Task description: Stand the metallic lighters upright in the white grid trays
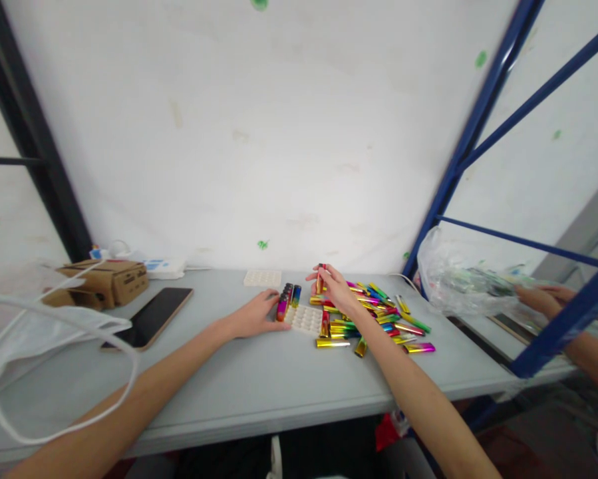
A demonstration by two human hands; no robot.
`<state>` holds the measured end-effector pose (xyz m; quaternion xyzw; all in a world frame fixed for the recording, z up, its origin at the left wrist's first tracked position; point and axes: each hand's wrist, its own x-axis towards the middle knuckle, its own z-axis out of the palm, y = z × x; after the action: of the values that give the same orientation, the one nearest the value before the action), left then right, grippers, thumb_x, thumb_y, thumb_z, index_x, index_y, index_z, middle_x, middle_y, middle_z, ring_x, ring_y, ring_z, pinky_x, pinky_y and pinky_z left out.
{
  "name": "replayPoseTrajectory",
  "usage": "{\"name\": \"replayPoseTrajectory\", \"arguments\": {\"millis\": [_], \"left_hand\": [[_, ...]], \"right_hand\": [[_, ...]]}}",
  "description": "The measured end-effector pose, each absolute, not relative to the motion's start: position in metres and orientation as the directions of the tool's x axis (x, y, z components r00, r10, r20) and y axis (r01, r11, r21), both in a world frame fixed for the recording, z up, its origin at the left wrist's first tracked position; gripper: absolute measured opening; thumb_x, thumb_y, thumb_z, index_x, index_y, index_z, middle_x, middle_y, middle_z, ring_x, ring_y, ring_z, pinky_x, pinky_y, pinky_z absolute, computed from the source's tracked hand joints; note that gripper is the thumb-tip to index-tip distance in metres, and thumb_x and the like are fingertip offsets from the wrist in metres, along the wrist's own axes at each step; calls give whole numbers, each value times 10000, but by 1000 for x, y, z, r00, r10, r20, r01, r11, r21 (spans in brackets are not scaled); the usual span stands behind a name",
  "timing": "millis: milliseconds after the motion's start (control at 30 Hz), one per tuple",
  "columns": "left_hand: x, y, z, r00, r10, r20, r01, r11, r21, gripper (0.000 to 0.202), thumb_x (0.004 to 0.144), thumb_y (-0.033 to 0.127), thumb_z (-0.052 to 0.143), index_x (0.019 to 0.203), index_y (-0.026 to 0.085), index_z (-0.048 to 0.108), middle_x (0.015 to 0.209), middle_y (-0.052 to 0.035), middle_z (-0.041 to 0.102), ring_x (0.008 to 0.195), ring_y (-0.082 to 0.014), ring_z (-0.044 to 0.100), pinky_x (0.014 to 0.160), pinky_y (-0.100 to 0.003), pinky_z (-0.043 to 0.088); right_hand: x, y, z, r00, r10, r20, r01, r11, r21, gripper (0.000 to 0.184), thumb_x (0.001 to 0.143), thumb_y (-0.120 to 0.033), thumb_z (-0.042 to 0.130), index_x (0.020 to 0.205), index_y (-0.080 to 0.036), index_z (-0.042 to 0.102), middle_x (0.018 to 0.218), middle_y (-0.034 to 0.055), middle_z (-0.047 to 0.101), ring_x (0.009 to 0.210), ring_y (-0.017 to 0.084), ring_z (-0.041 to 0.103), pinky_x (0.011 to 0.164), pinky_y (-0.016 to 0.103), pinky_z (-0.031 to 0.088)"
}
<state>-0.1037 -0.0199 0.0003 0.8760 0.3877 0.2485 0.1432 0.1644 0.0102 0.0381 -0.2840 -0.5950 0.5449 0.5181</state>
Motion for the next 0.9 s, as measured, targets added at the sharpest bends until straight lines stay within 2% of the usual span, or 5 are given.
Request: {"name": "replayPoseTrajectory", "arguments": {"millis": [133, 200, 367, 567, 900], "left_hand": [[-102, -20, -2, 562, 765, 313, 632, -642, 434, 778, 848, 740, 754, 1355, 161, 638, 1480, -204, 575, 1395, -385, 552, 1236, -489, 414], [-101, -20, -2, 561, 765, 315, 637, -643, 425, 768, 852, 749, 742, 1337, 161, 646, 1457, -202, 591, 1382, -382, 560, 1228, -477, 421], [-100, -22, 1, 569, 750, 336, 629, -661, 410, 685, 866, 729, 738, 1276, 183, 682, 1373, -178, 657, 1342, -374, 589, 1200, -459, 447], [-99, -22, 0, 569, 743, 351, 625, -669, 403, 648, 866, 712, 749, 1252, 194, 693, 1364, -170, 670, 1319, -370, 601, 1189, -474, 458], [-99, -24, 1, 565, 744, 356, 621, -668, 410, 632, 865, 704, 757, 1246, 203, 699, 1355, -150, 670, 1314, -364, 606, 1185, -463, 462]], "right_hand": [[153, 5, 35, -330, 902, 280, -208, 220, -953, 510, 841, -695, 730, 1041, -251, 578, 629, -117, 376, 470, 67, 266, 437, 186, 211], [150, 4, 33, -295, 919, 261, -126, 233, -964, 526, 841, -738, 690, 959, -239, 574, 612, -121, 299, 471, 71, 200, 430, 201, 154], [148, 7, 27, -155, 932, 328, 139, 349, -927, 564, 858, -765, 574, 681, -238, 473, 566, -79, 311, 506, 101, 266, 462, 250, 211], [147, 6, 26, -36, 914, 404, 425, 380, -822, 397, 819, -557, 490, 586, -252, 387, 556, -52, 316, 561, 123, 331, 537, 280, 231], [141, -1, 29, -116, 890, 440, 456, 441, -773, 444, 855, -596, 444, 589, -241, 430, 560, -45, 382, 591, 140, 398, 594, 287, 294]]}}
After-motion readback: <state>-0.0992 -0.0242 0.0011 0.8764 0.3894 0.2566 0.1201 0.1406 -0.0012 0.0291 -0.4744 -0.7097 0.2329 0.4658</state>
